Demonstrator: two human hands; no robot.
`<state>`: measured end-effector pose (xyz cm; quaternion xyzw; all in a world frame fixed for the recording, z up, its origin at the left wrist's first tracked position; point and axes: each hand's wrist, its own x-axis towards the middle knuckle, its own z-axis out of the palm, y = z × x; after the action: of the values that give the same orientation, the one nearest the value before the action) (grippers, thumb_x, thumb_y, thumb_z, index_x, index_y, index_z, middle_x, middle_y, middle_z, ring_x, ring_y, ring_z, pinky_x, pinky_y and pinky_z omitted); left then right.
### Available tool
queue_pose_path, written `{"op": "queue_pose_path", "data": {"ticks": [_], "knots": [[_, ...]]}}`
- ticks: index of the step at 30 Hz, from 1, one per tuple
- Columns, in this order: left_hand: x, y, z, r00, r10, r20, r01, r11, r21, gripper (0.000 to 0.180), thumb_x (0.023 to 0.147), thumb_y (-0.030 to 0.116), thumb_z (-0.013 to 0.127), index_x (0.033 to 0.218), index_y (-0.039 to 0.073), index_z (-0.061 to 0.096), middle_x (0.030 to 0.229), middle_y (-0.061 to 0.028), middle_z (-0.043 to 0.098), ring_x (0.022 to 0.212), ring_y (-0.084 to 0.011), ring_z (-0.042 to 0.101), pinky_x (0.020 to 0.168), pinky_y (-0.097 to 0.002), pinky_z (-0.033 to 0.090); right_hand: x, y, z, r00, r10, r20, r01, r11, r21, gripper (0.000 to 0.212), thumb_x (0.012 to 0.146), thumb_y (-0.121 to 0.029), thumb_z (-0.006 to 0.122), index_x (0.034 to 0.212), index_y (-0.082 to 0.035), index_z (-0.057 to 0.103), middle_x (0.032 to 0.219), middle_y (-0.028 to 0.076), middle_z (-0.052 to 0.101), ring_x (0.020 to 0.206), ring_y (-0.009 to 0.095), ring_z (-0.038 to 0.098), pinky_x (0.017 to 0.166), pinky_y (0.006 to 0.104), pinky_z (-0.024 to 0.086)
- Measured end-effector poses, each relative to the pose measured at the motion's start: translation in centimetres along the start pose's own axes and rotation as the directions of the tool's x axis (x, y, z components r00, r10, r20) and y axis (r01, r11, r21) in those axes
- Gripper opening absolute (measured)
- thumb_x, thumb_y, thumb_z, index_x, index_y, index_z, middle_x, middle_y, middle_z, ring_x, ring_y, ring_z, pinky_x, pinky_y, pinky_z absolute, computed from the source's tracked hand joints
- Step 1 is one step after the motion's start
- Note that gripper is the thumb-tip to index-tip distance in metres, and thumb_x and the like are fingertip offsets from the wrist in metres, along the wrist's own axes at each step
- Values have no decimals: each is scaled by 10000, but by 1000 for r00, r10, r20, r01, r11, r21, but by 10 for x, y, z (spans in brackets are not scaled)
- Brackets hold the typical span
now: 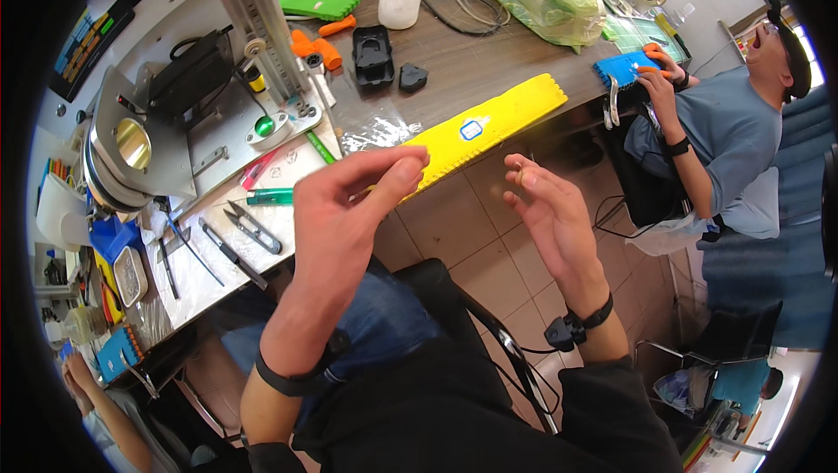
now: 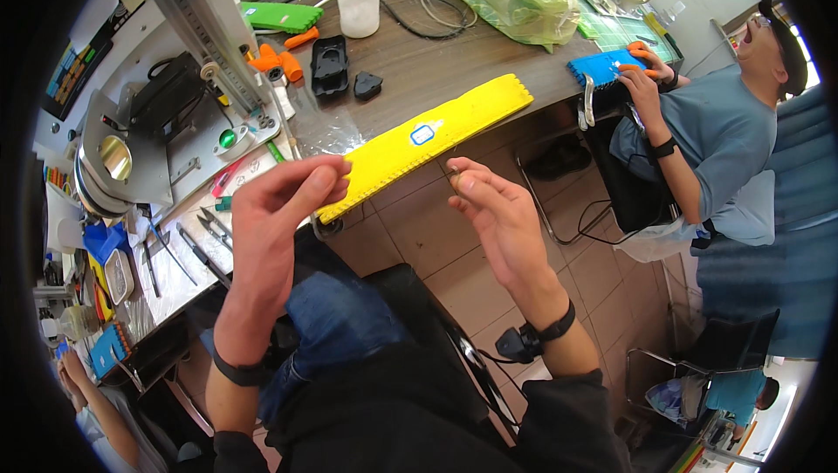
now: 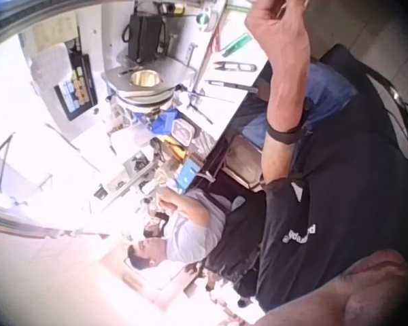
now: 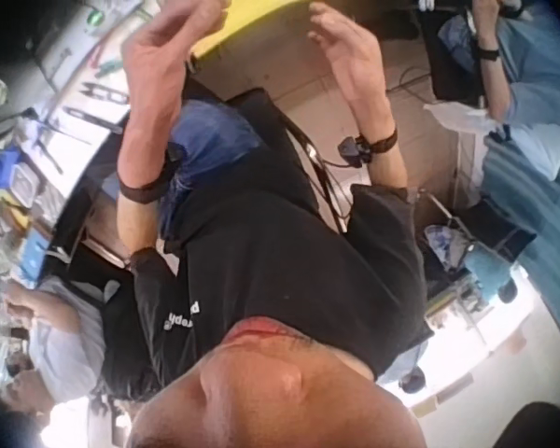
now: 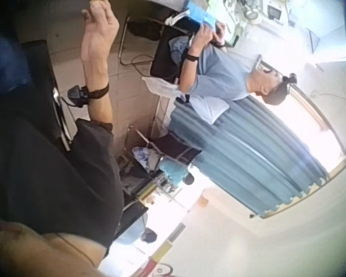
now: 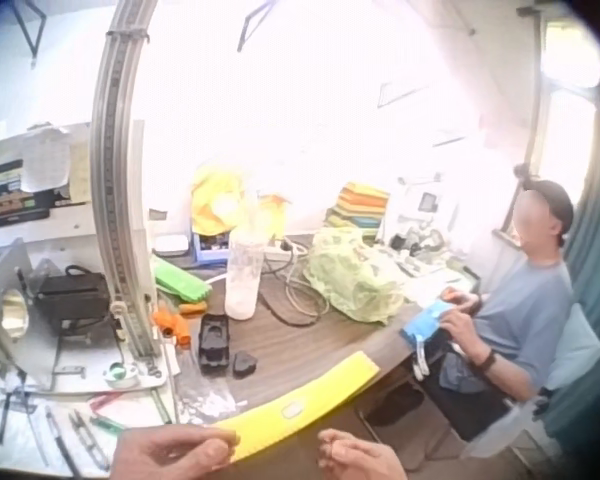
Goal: Assembling and testing small mechanical or electronic components at a workbench.
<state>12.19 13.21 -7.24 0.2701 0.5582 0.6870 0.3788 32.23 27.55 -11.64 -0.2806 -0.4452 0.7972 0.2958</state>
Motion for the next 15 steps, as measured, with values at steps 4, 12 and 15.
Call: {"op": "queue_pose_path", "data": {"ticks": [4, 12, 15], "knots": [[48, -11, 27, 989, -31, 146, -4, 971, 237, 211, 889, 161, 730, 1047, 22, 747, 952, -82, 733, 881, -118, 668, 777, -267, 517, 24, 22, -36, 990, 87, -115, -82, 996, 43, 164, 933, -129, 664, 1038, -8, 703, 1209, 55, 610, 1045, 125, 564, 918, 303, 454], [98, -69, 53, 993, -106, 45, 52, 758, 650, 274, 826, 271, 786, 990, 51, 776, 945, -85, 724, 809, -158, 664, 698, -305, 519, 51, 40, -32, 998, 47, -51, -50, 997, -54, 199, 934, -161, 680, 1045, 3, 697, 1091, 29, 614, 996, 109, 568, 906, 286, 460], [99, -67, 54, 996, -67, 62, 2, 695, 719, 274, 788, 296, 800, 945, 72, 788, 975, -113, 729, 848, -219, 688, 750, -334, 524, 56, 42, -38, 998, 45, -44, -48, 996, -71, 201, 936, -158, 678, 1047, 9, 694, 1076, 29, 614, 972, 109, 571, 895, 276, 465]]}}
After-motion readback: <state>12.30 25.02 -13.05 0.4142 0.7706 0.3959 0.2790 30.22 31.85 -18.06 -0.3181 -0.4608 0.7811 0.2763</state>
